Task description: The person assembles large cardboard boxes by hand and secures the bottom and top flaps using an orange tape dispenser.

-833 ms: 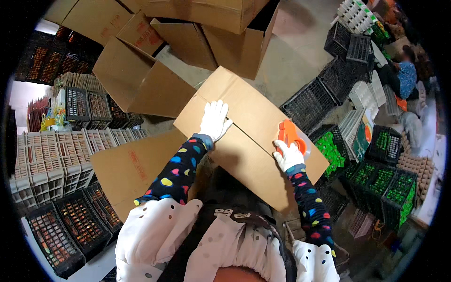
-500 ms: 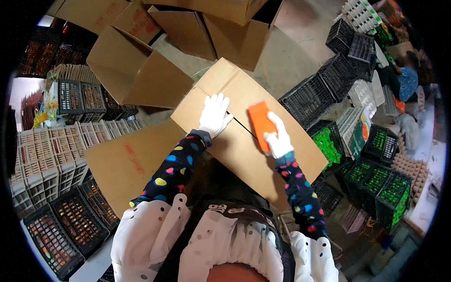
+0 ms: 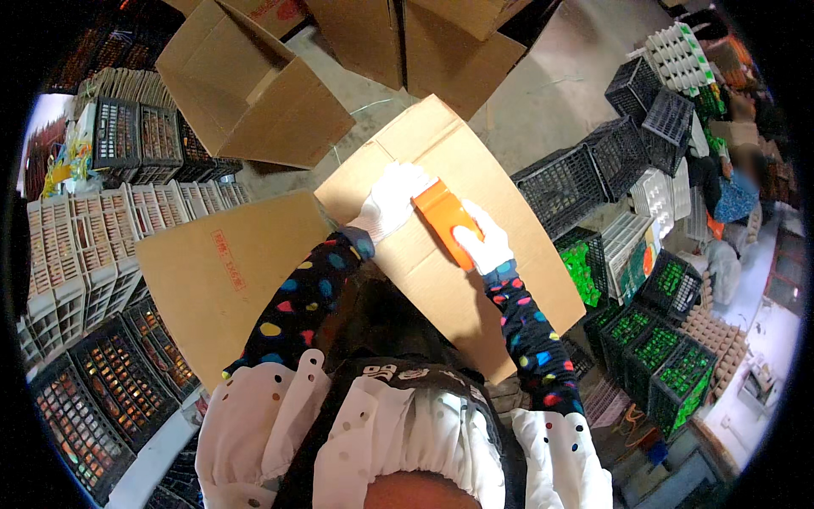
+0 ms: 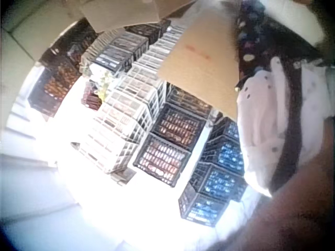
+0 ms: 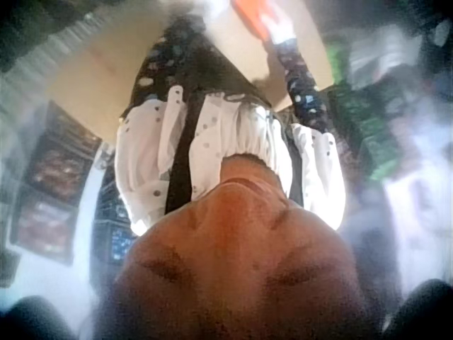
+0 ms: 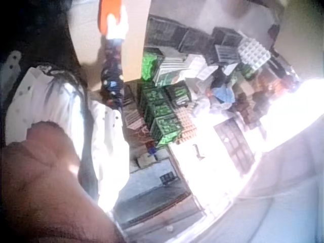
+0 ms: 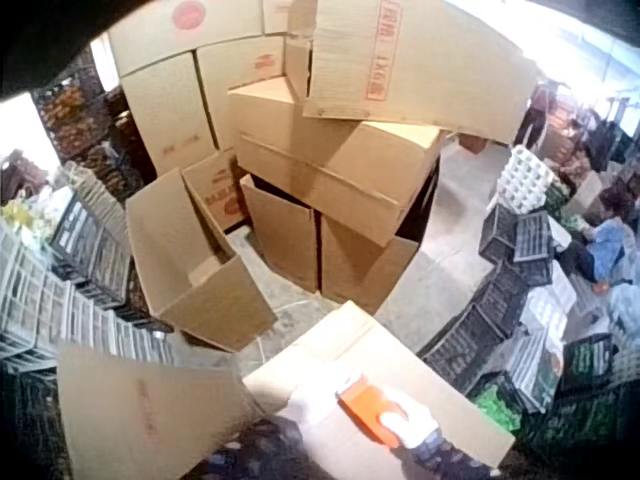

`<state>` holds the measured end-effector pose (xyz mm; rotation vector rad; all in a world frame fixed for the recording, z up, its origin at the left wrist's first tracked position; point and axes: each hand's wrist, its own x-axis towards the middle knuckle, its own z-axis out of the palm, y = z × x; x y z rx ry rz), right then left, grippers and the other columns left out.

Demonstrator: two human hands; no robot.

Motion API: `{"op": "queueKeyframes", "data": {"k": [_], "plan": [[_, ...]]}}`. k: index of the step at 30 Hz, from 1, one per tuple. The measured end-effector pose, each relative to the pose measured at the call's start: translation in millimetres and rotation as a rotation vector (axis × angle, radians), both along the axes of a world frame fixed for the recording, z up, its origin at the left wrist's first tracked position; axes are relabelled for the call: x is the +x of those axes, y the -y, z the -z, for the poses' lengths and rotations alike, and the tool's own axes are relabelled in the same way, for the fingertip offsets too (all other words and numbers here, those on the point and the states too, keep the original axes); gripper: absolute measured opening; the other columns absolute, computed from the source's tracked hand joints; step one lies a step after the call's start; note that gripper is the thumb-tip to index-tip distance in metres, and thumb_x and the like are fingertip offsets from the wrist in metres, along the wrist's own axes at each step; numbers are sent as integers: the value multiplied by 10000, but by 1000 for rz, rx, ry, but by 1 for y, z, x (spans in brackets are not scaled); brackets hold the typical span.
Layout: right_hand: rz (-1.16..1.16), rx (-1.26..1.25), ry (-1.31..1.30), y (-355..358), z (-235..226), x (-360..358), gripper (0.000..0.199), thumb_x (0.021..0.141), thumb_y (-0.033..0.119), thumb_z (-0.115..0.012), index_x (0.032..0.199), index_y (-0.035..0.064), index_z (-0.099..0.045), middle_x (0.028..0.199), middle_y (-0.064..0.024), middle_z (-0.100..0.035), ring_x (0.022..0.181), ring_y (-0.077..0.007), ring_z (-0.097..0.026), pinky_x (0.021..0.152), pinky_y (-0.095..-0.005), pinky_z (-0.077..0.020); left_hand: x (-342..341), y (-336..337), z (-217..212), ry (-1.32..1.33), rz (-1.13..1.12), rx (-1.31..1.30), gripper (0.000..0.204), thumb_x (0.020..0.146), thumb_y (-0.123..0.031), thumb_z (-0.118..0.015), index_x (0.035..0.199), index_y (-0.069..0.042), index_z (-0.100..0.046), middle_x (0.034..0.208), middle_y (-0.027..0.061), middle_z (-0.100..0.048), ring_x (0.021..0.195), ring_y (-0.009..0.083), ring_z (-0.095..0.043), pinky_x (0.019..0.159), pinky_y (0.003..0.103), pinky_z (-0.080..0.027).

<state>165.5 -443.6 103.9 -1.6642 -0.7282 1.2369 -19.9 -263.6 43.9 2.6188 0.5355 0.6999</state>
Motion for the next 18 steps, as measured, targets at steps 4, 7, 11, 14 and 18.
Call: {"op": "queueKeyframes", "data": {"k": [4,7,11,14,18], "plan": [[16,30,36,14,15,10,602,915,200,-743,1430,-24,-526,1348,-140,-634,1230,-197,-585,1073,-328,-443,2,-27,-5,196,14,-83,385,909,-131,-657,1278,-27,-631,1251,177,-649,1214,358,-586,1070,449,-453],[25,-10,9,12,10,8,597,914,211,-745,1423,-21,-535,1342,-139,-636,1229,-200,-584,1076,-332,-440,29,-77,-23,-40,-213,-108,484,974,-304,-609,1349,0,-582,1329,227,-617,1276,375,-558,1092,440,-440],[97,0,-94,1,-2,1,557,922,197,-738,1401,-23,-556,1311,-127,-653,1169,-191,-615,1031,-335,-476,56,-121,-19,-244,-524,-170,698,956,-538,-550,1433,-31,-491,1255,215,-644,1137,388,-615,965,488,-497],[347,63,-269,-11,-6,25,476,948,186,-713,1349,-41,-592,1263,-127,-676,1115,-195,-641,989,-339,-512,53,-93,4,-480,-472,-281,714,945,-564,-558,1428,-41,-499,1190,192,-659,1059,371,-638,898,487,-518],[651,276,-585,-48,35,133,350,1025,261,-612,1256,0,-639,1179,-114,-700,1019,-218,-681,940,-362,-555,53,-89,19,-332,-426,-80,645,936,-495,-610,1403,-60,-525,1040,121,-678,937,297,-672,769,440,-558]]}}
